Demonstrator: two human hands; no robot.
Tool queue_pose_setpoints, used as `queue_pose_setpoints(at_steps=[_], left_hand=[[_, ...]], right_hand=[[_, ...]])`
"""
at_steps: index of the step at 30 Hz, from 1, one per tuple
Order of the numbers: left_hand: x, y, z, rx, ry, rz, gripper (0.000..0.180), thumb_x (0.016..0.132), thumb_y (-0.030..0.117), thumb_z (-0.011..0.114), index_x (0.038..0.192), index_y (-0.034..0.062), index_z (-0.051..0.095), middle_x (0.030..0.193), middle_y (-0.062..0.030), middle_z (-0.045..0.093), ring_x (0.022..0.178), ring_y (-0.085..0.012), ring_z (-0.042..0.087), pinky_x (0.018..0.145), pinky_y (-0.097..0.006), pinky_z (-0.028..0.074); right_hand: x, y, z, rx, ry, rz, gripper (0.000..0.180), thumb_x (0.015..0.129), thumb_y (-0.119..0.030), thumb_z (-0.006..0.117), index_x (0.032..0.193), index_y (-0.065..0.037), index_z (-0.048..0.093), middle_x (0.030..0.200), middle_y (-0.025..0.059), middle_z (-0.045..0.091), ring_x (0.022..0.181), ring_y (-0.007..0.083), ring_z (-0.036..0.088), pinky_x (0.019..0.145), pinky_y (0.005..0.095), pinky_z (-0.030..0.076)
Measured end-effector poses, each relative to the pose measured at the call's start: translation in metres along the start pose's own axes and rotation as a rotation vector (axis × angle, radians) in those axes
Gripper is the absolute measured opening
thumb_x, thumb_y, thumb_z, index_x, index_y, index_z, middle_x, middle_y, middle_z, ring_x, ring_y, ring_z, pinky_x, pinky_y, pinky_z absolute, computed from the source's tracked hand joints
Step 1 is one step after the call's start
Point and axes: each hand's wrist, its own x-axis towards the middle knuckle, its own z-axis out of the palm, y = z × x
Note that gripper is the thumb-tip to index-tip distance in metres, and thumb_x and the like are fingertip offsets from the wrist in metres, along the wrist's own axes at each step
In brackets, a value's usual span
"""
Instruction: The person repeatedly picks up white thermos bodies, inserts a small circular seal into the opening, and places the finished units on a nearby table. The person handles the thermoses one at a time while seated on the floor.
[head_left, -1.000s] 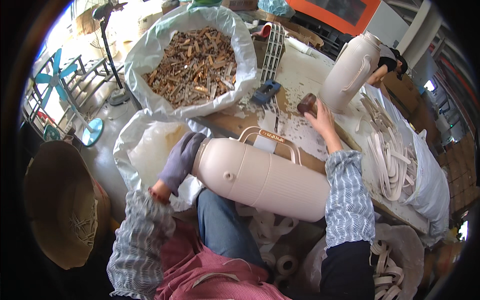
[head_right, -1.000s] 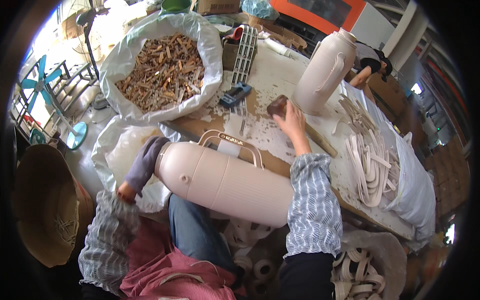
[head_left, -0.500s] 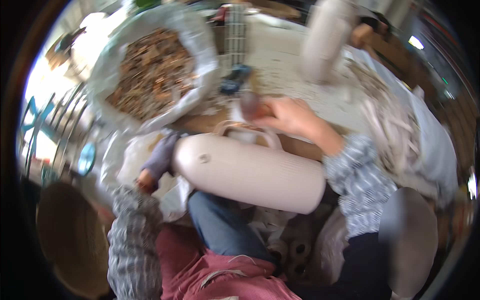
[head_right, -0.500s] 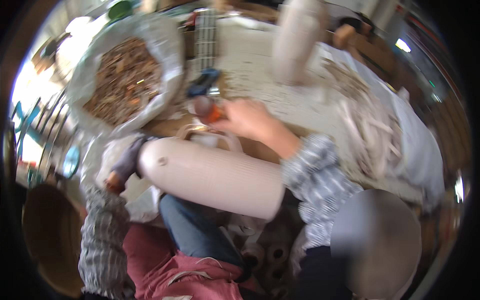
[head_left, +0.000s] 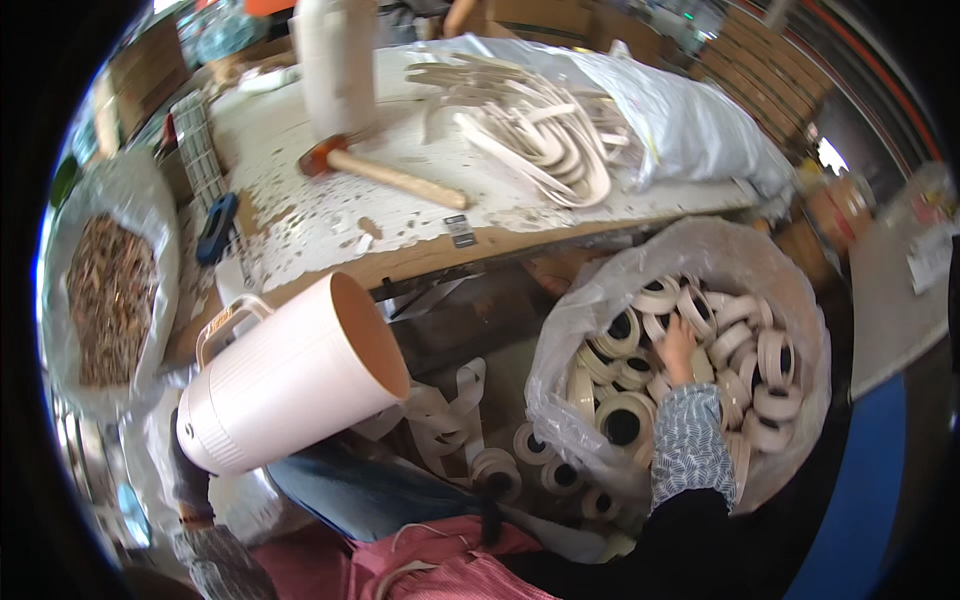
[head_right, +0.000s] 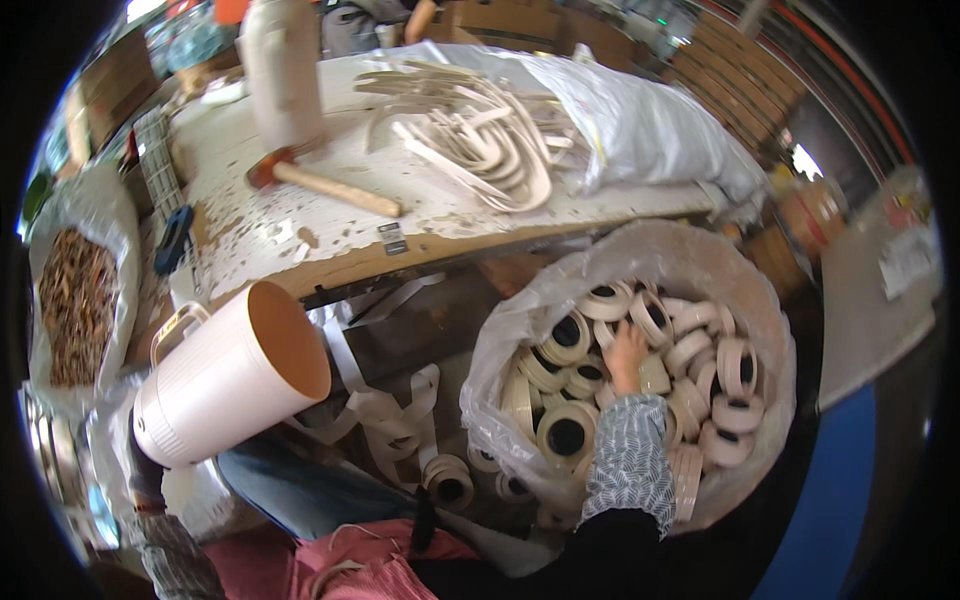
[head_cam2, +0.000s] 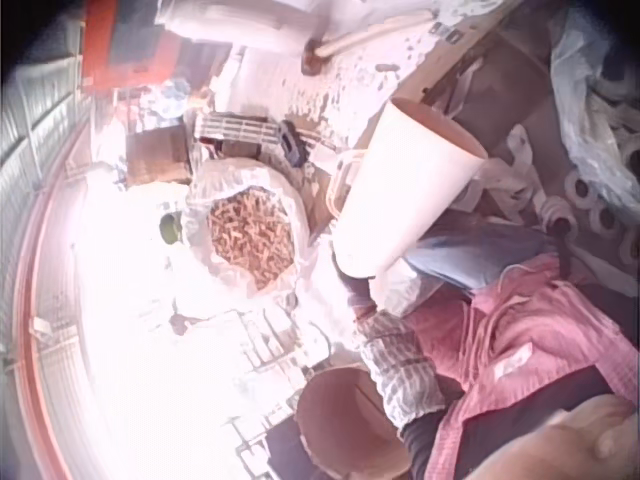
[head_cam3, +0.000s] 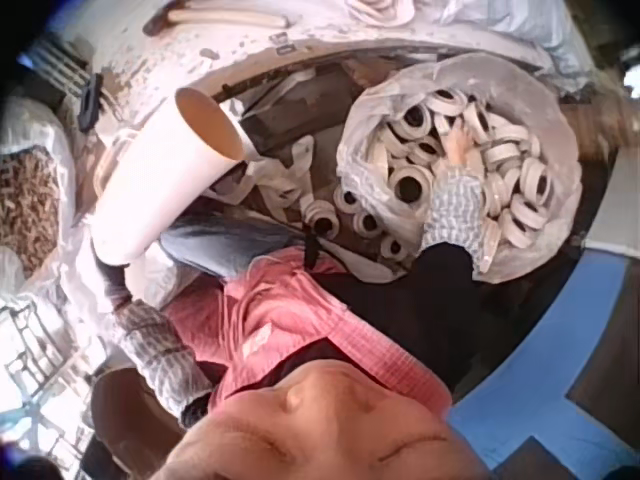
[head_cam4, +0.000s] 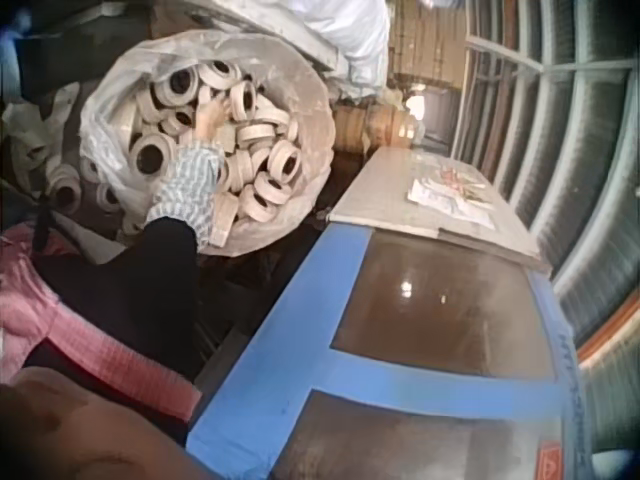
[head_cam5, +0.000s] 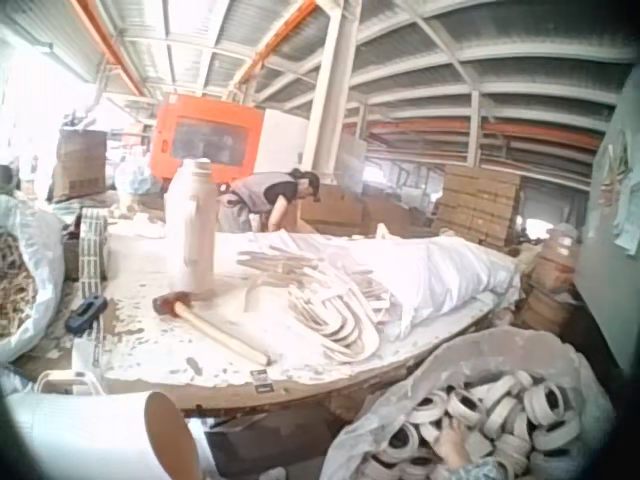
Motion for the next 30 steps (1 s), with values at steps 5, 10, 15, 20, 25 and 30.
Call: queue_pose_setpoints(at_steps=[5,10,15,20,25,30], left_hand=[[-0.031,-0.081,0.016,-0.412,-0.014,0.131,0.060,0.089,0.008,0.059,0.142,0.0005,0.035,0.133,-0.0120,0.053,0.117,-0.0207,0.054,0.095,-0.034,0.047],[-0.105,-0.095,-0.055,-0.573,0.168,-0.185,0.057,0.093,0.029,0.058,0.140,0.0024,0.040,0.123,-0.0121,0.059,0.105,-0.0203,0.061,0.082,-0.035,0.054],[-0.127,-0.183,-0.093,-0.919,0.464,-0.079,0.048,0.098,0.040,0.046,0.133,0.0070,0.050,0.116,-0.0135,0.063,0.096,-0.0235,0.064,0.072,-0.037,0.055],[-0.206,-0.133,-0.117,-0.897,0.649,-0.297,0.032,0.099,0.040,0.045,0.101,0.0117,0.060,0.076,-0.0019,0.062,0.047,-0.0137,0.055,0.033,-0.023,0.036],[-0.339,-0.189,-0.149,-0.541,0.893,-0.012,0.026,0.100,0.026,0.044,0.110,0.0066,0.058,0.101,-0.0066,0.063,0.095,-0.0181,0.059,0.086,-0.033,0.048],[-0.440,-0.231,-0.142,-0.719,1.057,-0.101,0.028,0.100,0.027,0.043,0.110,0.0064,0.058,0.101,-0.0063,0.064,0.093,-0.0180,0.060,0.087,-0.031,0.047]], right_hand=[[0.024,0.037,0.031,-0.280,0.137,-0.083,0.091,0.060,-0.024,0.086,0.137,-0.006,0.040,0.118,0.0165,0.060,0.108,0.0320,0.058,0.093,0.0437,0.046],[-0.037,-0.087,-0.136,0.303,0.381,-0.349,0.047,0.084,-0.012,0.060,0.130,-0.012,0.053,0.116,0.0152,0.056,0.105,0.0345,0.057,0.085,0.0469,0.045],[-0.176,-0.241,-0.221,1.860,-1.071,-0.596,0.040,0.093,-0.002,0.047,0.133,0.004,0.048,0.129,0.0116,0.054,0.121,0.0200,0.051,0.104,0.0336,0.040],[-0.327,-0.337,-0.203,1.135,-0.914,-1.849,0.036,0.095,-0.011,0.054,0.130,-0.003,0.054,0.114,0.0119,0.055,0.106,0.0212,0.055,0.093,0.0352,0.042],[-0.331,-0.373,-0.224,1.068,-1.683,-2.168,0.052,0.093,-0.036,0.060,0.136,-0.009,0.051,0.109,0.0110,0.051,0.098,0.0240,0.055,0.092,0.0302,0.040],[-0.328,-0.432,-0.166,0.801,-2.117,-1.652,0.046,0.089,-0.028,0.065,0.125,-0.001,0.058,0.122,0.0115,0.058,0.108,0.0228,0.058,0.096,0.0356,0.046]])
